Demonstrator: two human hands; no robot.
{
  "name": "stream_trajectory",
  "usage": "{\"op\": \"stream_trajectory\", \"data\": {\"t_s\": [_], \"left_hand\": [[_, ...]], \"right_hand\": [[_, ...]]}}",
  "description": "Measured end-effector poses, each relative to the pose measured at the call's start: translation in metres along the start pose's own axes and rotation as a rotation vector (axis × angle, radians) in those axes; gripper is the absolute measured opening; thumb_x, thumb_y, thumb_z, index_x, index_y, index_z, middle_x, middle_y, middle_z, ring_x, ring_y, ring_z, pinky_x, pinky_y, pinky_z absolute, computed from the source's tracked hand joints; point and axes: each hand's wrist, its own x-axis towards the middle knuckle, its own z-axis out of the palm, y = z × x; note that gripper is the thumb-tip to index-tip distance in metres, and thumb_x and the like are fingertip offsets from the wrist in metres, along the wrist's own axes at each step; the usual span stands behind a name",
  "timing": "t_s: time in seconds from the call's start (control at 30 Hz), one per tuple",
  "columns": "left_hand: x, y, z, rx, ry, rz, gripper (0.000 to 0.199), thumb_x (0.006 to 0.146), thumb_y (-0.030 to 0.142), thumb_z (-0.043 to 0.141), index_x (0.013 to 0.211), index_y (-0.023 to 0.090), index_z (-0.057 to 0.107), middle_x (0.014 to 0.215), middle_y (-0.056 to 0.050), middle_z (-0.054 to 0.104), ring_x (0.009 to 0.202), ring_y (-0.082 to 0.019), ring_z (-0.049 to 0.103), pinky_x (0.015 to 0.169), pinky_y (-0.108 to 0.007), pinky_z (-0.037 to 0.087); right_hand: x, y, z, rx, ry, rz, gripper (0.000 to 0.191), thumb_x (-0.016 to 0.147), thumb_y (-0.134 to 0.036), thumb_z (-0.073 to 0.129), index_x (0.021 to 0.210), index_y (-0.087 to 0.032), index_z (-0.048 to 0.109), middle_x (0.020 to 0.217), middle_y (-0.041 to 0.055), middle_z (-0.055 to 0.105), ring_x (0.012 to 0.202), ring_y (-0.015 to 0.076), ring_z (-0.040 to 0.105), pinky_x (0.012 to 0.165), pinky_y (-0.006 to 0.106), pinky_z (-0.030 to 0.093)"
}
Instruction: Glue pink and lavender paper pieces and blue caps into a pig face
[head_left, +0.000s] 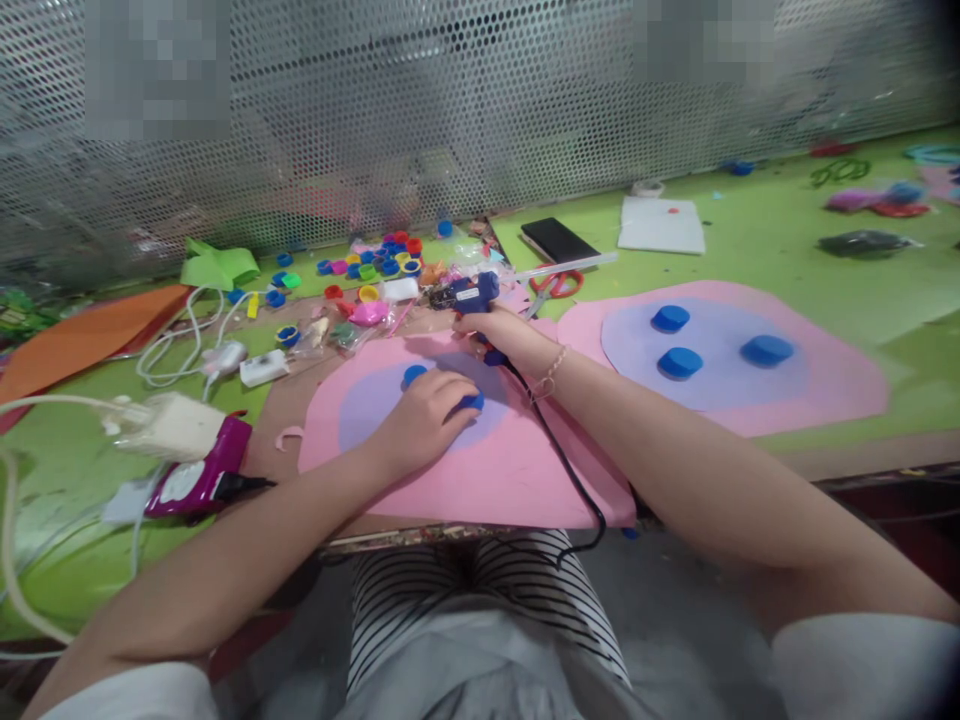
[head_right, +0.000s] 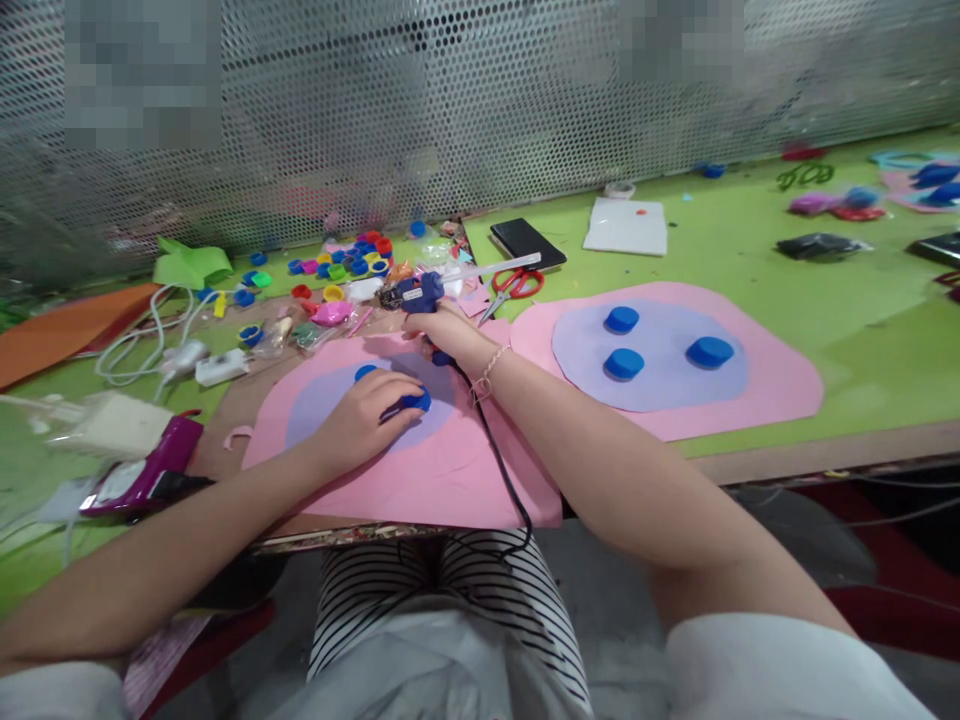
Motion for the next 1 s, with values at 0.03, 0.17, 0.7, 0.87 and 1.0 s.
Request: {"op": "stream_trajectory", "data": {"t_s": [0.03, 0.17, 0.7, 0.87, 1.0], "left_hand": [[0.0, 0.0, 0.0, -0.001, 0.003, 0.002, 0.017, 0.084, 0.023, 0.056, 0.097, 0.013, 0.061, 0.101, -0.008, 0.065, 0.095, -0.019, 0.056, 0.086, -0.037, 0.045], [-0.001, -0.001, 0.002, -0.028, 0.025, 0.021, 0.018, 0.084, 0.022, 0.056, 0.097, 0.012, 0.063, 0.1, -0.009, 0.067, 0.094, -0.019, 0.058, 0.085, -0.037, 0.047], [-0.005, -0.012, -0.018, 0.058, 0.016, 0.209, 0.036, 0.082, 0.008, 0.04, 0.108, 0.017, 0.063, 0.108, -0.006, 0.066, 0.102, -0.022, 0.051, 0.091, -0.043, 0.041], [-0.003, -0.019, -0.016, 0.096, -0.039, 0.216, 0.033, 0.083, 0.009, 0.042, 0.103, 0.019, 0.066, 0.104, -0.004, 0.069, 0.099, -0.021, 0.052, 0.086, -0.041, 0.043], [-0.002, -0.017, -0.019, 0.15, -0.084, 0.231, 0.032, 0.084, 0.01, 0.043, 0.104, 0.019, 0.066, 0.106, -0.003, 0.068, 0.097, -0.021, 0.051, 0.086, -0.04, 0.043]], "right_hand": [[0.0, 0.0, 0.0, -0.001, 0.001, 0.001, 0.007, 0.067, -0.013, 0.057, 0.065, -0.015, 0.051, 0.048, -0.0038, 0.048, 0.035, 0.0067, 0.04, 0.035, 0.02, 0.034], [-0.001, -0.001, 0.0, -0.003, 0.004, 0.004, 0.007, 0.067, -0.012, 0.057, 0.066, -0.015, 0.051, 0.053, -0.0015, 0.053, 0.035, 0.0063, 0.041, 0.034, 0.021, 0.034], [0.001, 0.0, -0.004, 0.006, 0.012, 0.007, 0.008, 0.066, -0.014, 0.057, 0.063, -0.015, 0.05, 0.059, 0.0017, 0.059, 0.034, 0.0053, 0.039, 0.032, 0.02, 0.031], [0.001, 0.0, -0.004, -0.006, 0.02, 0.029, 0.01, 0.065, -0.017, 0.059, 0.064, -0.016, 0.05, 0.06, 0.0021, 0.06, 0.034, 0.0048, 0.039, 0.032, 0.02, 0.029], [0.0, 0.0, -0.005, -0.008, 0.021, 0.044, 0.011, 0.065, -0.017, 0.06, 0.067, -0.016, 0.049, 0.062, 0.002, 0.061, 0.035, 0.0052, 0.04, 0.033, 0.02, 0.03]]}}
